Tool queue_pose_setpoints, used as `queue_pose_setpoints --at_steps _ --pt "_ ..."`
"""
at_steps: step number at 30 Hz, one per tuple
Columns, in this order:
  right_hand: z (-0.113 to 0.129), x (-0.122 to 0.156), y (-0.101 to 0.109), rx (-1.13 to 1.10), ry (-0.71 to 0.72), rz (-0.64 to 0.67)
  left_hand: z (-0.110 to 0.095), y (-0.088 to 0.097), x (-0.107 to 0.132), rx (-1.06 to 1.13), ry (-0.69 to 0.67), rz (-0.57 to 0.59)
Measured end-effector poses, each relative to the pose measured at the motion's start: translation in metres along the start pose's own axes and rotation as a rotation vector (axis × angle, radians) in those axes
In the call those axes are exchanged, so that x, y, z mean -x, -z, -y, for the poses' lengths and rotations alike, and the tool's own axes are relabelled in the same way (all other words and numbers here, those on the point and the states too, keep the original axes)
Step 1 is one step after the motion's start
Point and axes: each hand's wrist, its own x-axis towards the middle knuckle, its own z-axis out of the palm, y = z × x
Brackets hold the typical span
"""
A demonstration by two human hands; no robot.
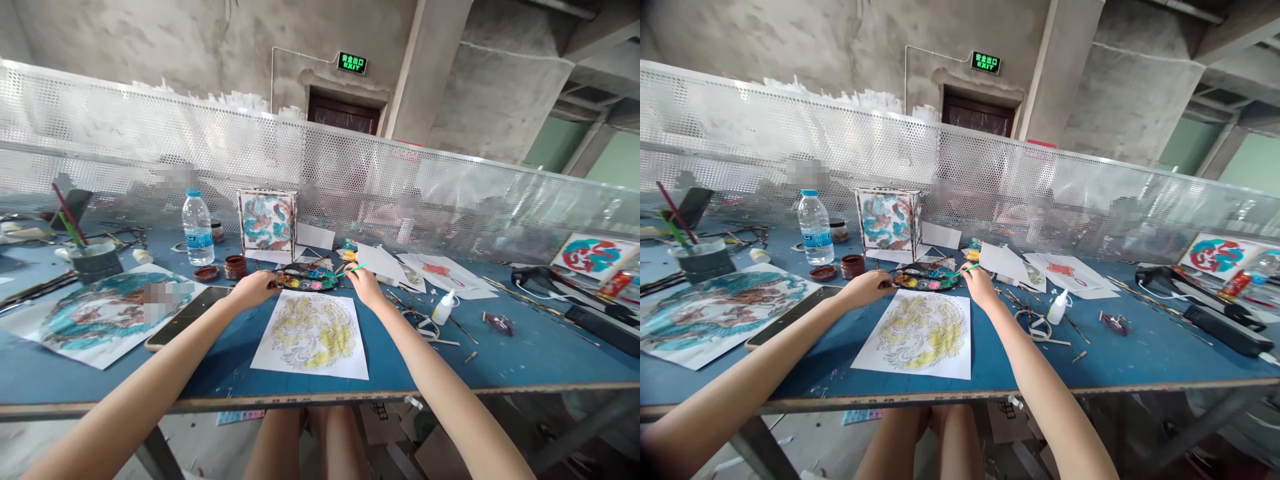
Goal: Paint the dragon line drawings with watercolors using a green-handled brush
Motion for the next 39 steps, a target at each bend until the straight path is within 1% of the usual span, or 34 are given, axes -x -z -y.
queue_pose_setpoints --at_steps 3,9,12,18,22,27,30,33,37,39 --pt "-0.0008 -0.0002 -0.0009 0.019 0.006 0.017 -0.0004 0.0006 0.0 0.006 0.012 0.01" --pt "-0.0034 -0.0003 -0.0028 0.004 0.003 -0.005 -0.0003 0.0002 0.0001 -0.022 0.004 0.015" --pt "-0.0026 -0.0004 -0.0016 -0.001 -0.024 0.002 0.0006 -0.0006 -0.0002 -0.009 0.0 0.014" --pt "-0.0004 -0.0004 0.0003 -0.032 -0.035 -0.025 0.0011 -0.0002 -0.0009 0.017 0.019 0.018" --pt "-0.0039 -0.0005 0.0003 -0.108 -0.066 -0.066 0.0001 0.0006 -0.0001 0.007 0.008 0.016" --pt "-0.0063 -0.0006 0.003 -0.077 -0.007 0.025 0.0015 -0.0016 -0.0007 -0.02 -0.004 0.019" --pt "-0.0051 -0.0003 0.0032 -0.037 0.014 0.009 0.0032 -0.0028 -0.0015 -0.021 -0.003 0.029" --pt "-0.0033 -0.0002 0.0015 0.003 0.03 0.037 0.0036 -0.0025 -0.0015 -0.021 -0.003 0.037" --pt "-0.0025 -0.0016 -0.0001 -0.028 0.008 0.005 0.0031 -0.0018 -0.0009 -0.028 0.004 0.04" --pt "-0.0035 -0.0029 0.0001 -0.027 -0.006 0.01 0.003 -0.002 -0.0009 -0.031 -0.001 0.038"
